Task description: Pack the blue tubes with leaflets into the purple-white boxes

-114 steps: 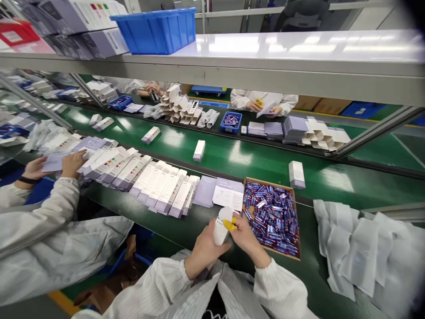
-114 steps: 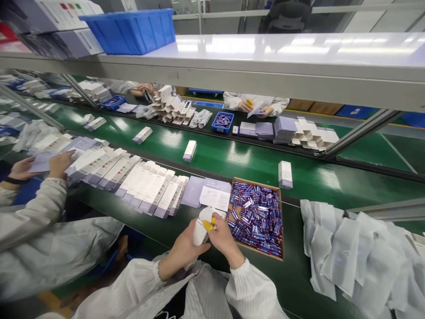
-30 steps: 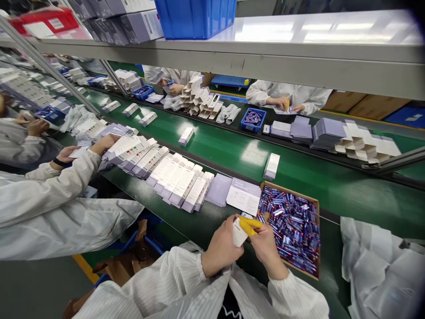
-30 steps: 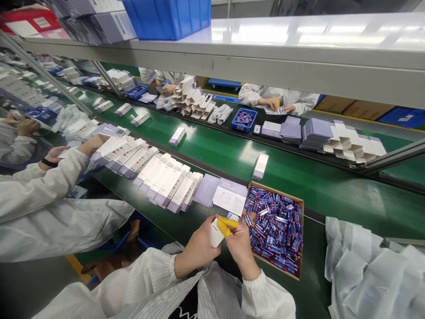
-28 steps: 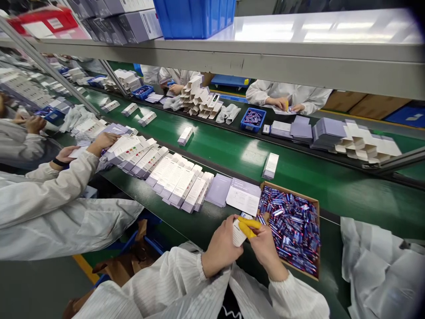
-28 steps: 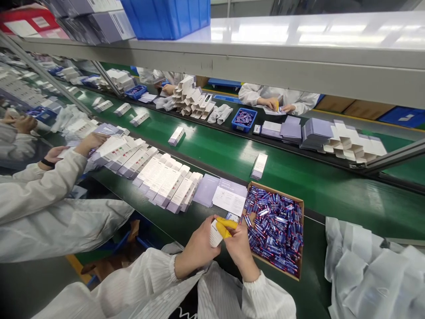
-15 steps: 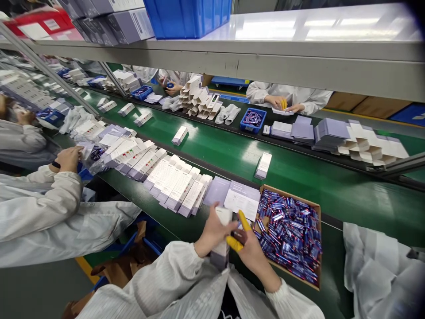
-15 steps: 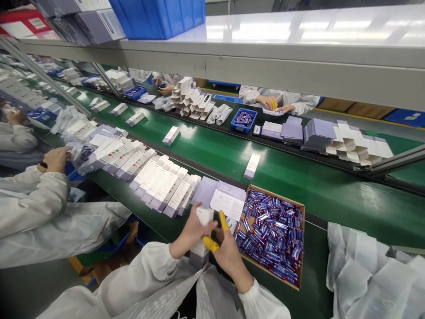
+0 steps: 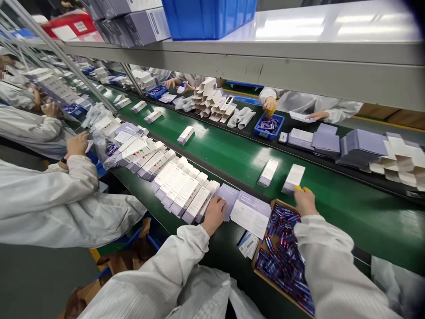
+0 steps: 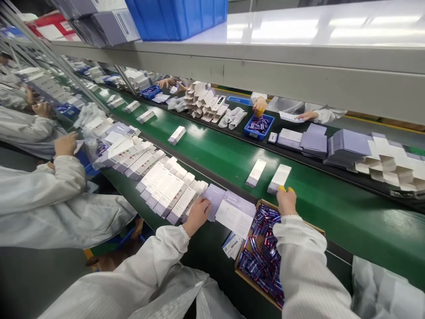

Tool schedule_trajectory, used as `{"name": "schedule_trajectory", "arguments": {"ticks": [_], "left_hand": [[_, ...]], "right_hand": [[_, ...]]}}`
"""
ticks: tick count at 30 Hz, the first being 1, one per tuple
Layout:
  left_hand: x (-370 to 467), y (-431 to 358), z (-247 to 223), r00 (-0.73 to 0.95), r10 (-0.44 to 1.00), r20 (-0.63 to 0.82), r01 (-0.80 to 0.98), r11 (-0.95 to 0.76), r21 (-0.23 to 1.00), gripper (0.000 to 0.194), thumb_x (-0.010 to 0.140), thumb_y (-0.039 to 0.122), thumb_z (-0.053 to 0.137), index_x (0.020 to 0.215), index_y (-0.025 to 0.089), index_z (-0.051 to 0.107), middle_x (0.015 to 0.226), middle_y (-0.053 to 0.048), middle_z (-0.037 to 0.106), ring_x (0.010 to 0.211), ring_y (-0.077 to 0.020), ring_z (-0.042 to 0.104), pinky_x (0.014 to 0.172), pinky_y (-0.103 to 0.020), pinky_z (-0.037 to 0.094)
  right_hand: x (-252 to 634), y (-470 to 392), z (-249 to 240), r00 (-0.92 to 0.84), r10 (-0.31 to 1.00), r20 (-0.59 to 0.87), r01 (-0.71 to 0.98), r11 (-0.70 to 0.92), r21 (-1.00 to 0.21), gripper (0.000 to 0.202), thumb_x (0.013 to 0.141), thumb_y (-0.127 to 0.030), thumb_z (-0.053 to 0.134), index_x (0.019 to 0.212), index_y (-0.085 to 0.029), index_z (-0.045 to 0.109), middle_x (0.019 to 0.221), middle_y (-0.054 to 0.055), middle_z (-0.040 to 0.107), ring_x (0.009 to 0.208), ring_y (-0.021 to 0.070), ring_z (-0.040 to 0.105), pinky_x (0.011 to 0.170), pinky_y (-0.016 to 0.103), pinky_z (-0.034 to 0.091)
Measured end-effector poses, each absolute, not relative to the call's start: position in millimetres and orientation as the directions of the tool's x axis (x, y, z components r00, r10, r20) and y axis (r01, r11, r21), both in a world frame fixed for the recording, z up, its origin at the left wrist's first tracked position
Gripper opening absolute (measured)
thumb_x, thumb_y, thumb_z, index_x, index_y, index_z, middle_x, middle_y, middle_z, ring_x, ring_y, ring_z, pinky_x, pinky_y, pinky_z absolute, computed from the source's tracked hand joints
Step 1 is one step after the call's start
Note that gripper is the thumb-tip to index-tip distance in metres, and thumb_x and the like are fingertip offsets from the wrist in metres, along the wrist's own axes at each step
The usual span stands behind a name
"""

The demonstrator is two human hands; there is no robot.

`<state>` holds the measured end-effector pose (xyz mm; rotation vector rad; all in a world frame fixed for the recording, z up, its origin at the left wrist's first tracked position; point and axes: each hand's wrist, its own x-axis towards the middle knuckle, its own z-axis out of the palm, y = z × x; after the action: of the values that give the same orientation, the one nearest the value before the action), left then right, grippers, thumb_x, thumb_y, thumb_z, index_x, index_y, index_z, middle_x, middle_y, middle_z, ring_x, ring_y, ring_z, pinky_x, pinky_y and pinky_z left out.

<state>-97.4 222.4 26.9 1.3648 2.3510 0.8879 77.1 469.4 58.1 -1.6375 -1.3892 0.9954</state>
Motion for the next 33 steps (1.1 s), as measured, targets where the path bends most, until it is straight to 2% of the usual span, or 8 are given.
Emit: {"name": "schedule_trajectory", "arguments": {"ticks": [3,6,9,11,14,19,24,33], "left_hand": [[-98,223,16,-0.456,0.889,0.03,0.734,0.357,0.577,0.012,0.076,0.019,0.05,0.082,0.018,0.06,0.102,-0.01,0.052,0.098,-0.0237,0.044,0.087,-0.044,0.037],[-95,211,10,-0.397,0.918,-0.027,0.758,0.344,0.555,0.007,0.075,0.024,0.054,0.074,0.019,0.059,0.097,-0.006,0.054,0.097,-0.0216,0.045,0.086,-0.039,0.038],[-92,202,8,-0.429,0.901,-0.063,0.749,0.394,0.532,0.015,0.079,0.029,0.048,0.086,0.019,0.056,0.099,-0.007,0.052,0.098,-0.0211,0.044,0.088,-0.038,0.036],[-92,205,7,-0.538,0.841,-0.066,0.714,0.496,0.494,0.032,0.081,0.035,0.043,0.105,0.014,0.048,0.106,-0.012,0.046,0.103,-0.025,0.041,0.09,-0.042,0.033],[-94,221,7,-0.687,0.718,-0.11,0.618,0.658,0.431,0.054,0.076,0.044,0.049,0.115,0.008,0.038,0.111,-0.019,0.042,0.107,-0.0316,0.038,0.092,-0.044,0.029],[-96,245,9,-0.73,0.662,-0.168,0.553,0.717,0.424,0.045,0.069,0.037,0.061,0.101,0.009,0.047,0.107,-0.021,0.047,0.104,-0.0353,0.042,0.086,-0.042,0.033],[-94,247,14,-0.717,0.669,-0.198,0.53,0.706,0.469,0.035,0.067,0.027,0.065,0.094,0.011,0.051,0.108,-0.02,0.047,0.103,-0.0323,0.045,0.085,-0.039,0.035],[-101,252,16,-0.741,0.642,-0.196,0.456,0.695,0.555,0.056,0.052,0.02,0.076,0.099,0.008,0.048,0.106,-0.021,0.048,0.105,-0.0376,0.042,0.087,-0.042,0.034]], "right_hand": [[81,457,48,0.116,0.989,-0.087,0.519,-0.135,-0.844,0.035,0.061,-0.02,0.053,0.094,-0.01,0.057,0.089,0.015,0.058,0.092,0.0291,0.05,0.088,0.049,0.03],[81,398,33,-0.27,0.957,0.103,0.615,0.254,-0.746,0.027,0.065,-0.029,0.052,0.086,-0.015,0.06,0.085,0.009,0.06,0.083,0.0241,0.052,0.08,0.04,0.038],[78,332,23,-0.721,0.668,0.184,0.581,0.727,-0.366,0.023,0.07,-0.032,0.052,0.084,-0.016,0.062,0.098,0.012,0.057,0.09,0.027,0.047,0.077,0.04,0.036],[77,303,19,-0.8,0.592,0.094,0.575,0.802,-0.163,0.016,0.071,-0.026,0.054,0.078,-0.015,0.064,0.105,0.014,0.054,0.093,0.0292,0.045,0.077,0.042,0.033],[77,286,13,-0.824,0.566,0.001,0.566,0.823,-0.045,0.017,0.073,-0.011,0.049,0.071,-0.015,0.065,0.102,0.014,0.056,0.091,0.0269,0.046,0.08,0.042,0.029],[78,292,5,-0.799,0.602,0.011,0.599,0.797,-0.083,0.022,0.073,-0.007,0.046,0.066,-0.018,0.064,0.085,0.009,0.059,0.085,0.0234,0.048,0.084,0.041,0.025],[76,298,6,-0.699,0.709,-0.091,0.701,0.655,-0.281,0.022,0.072,-0.009,0.043,0.074,-0.018,0.064,0.088,0.007,0.061,0.089,0.0216,0.051,0.085,0.038,0.025],[79,313,2,-0.54,0.817,-0.201,0.809,0.439,-0.39,0.027,0.071,-0.018,0.045,0.091,-0.018,0.063,0.087,0.003,0.067,0.08,0.0163,0.059,0.07,0.024,0.039]]}}
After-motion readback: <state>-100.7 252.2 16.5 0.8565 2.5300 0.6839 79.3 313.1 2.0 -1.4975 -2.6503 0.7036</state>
